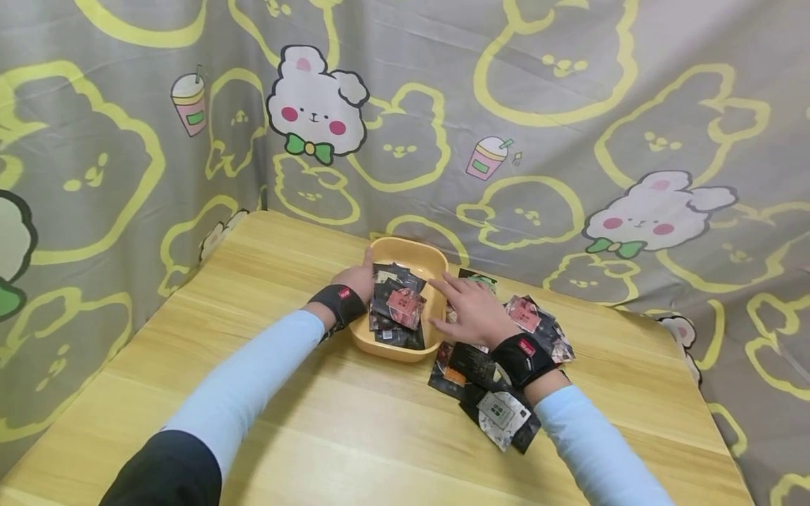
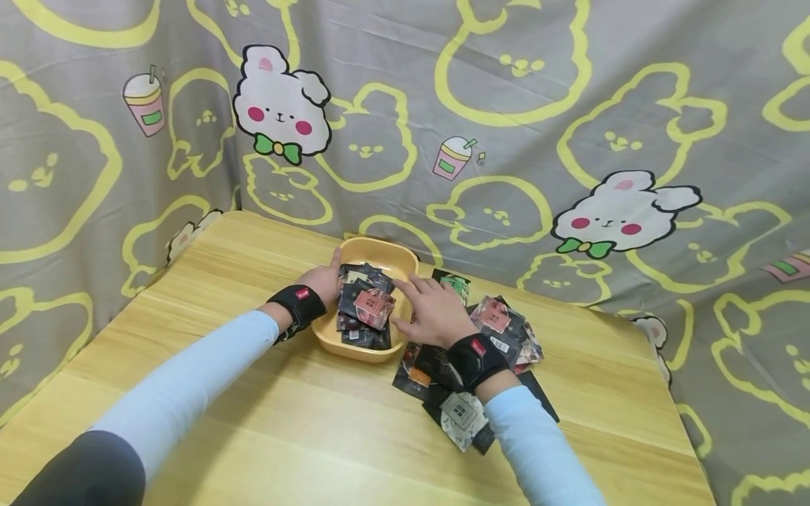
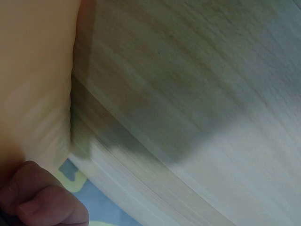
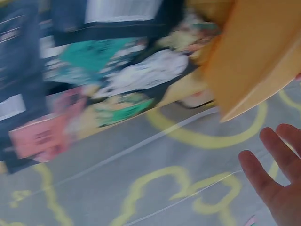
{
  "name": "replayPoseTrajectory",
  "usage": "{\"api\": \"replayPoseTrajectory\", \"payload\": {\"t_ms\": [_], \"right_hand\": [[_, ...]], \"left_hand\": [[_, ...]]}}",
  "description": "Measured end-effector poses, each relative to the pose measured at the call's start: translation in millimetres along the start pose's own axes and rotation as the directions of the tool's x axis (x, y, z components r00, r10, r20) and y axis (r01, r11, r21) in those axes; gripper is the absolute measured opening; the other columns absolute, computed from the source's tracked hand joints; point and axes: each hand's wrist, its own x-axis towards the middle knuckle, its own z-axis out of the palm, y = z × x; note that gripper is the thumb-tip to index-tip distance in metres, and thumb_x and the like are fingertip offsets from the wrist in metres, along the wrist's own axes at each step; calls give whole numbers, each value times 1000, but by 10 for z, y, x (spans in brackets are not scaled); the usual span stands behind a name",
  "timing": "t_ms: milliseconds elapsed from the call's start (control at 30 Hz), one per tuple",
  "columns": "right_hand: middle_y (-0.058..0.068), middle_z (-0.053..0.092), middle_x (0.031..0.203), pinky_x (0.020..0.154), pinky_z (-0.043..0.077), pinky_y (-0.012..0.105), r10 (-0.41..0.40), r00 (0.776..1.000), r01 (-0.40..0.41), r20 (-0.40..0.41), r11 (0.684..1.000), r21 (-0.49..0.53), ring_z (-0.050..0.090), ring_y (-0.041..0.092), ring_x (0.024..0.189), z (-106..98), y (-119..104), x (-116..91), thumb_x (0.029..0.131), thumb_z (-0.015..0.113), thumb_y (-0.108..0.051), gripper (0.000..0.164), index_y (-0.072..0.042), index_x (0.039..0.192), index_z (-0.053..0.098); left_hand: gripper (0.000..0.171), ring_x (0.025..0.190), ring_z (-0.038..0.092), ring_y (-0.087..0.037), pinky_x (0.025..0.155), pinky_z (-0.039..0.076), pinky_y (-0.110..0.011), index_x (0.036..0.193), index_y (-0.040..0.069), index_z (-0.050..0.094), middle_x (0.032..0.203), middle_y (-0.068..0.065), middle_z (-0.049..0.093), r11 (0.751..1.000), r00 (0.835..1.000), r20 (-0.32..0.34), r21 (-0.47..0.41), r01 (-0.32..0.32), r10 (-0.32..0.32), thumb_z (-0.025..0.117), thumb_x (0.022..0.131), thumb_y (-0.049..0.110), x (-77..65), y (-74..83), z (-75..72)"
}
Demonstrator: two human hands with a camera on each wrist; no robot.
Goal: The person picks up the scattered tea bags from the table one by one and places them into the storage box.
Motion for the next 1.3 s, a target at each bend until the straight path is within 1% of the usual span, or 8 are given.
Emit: {"api": "replayPoseTrajectory", "payload": {"t_ms": [200,400,533,600,800,1033,1167,1300], "right_hand": [[19,44,141,100,33,61,138,990,-138,3,990,-2,45,40,124,-5,418,-377,84,63,-43,65,-15,140,43],[23,49,135,90,39,62,271,962,-271,5,962,-8,49,44,118,37,875,-756,83,64,-39,63,-9,136,47],[27,47,135,88,40,62,336,941,-336,50,942,3,48,48,116,85,1047,-878,83,64,-39,65,-5,135,48],[29,46,135,88,40,62,357,931,-358,73,934,-3,47,49,116,120,1095,-888,83,64,-40,66,-3,135,47],[22,56,119,77,45,59,373,922,-375,103,927,8,57,43,99,271,1209,-868,82,65,-42,67,-6,136,47],[12,61,93,69,45,55,396,910,-399,122,917,2,59,37,91,424,1213,-732,84,61,-50,61,-12,130,51],[18,61,102,75,42,61,431,887,-436,166,900,-9,56,42,99,431,1184,-687,81,64,-50,68,-10,134,48],[22,59,112,80,38,65,463,857,-471,225,882,-23,53,45,105,428,1164,-639,80,65,-47,74,-8,138,43]], "left_hand": [[68,76,66,-27,68,52,-38,150,3,-4,95,-19,69,999,1000,-6,31,-7,7,38,99,22,4,5,6],[70,71,64,-26,65,52,-36,150,3,-5,91,-18,68,1000,1000,6,29,4,-4,39,98,19,-32,45,-40],[70,66,62,-24,61,50,-34,150,3,-5,84,-15,67,1000,1000,7,22,15,-16,39,99,20,-33,23,-58],[71,65,61,-23,60,50,-33,150,3,-6,84,-14,67,1000,1000,8,11,16,-16,40,98,19,-35,9,-57],[71,64,62,-23,59,50,-34,150,2,-4,83,-15,67,1000,1000,-6,15,2,-2,41,97,18,-43,57,-9],[73,65,62,-23,58,49,-33,150,1,-5,85,-15,68,999,1000,10,33,10,-11,43,96,16,-66,78,-26],[73,68,63,-23,60,50,-32,149,2,-8,88,-15,68,999,999,29,39,19,-20,41,98,17,-129,114,-71],[69,71,64,-24,63,50,-33,150,2,-5,91,-16,69,999,1000,10,49,19,-20,39,100,22,-175,135,-110]]}}
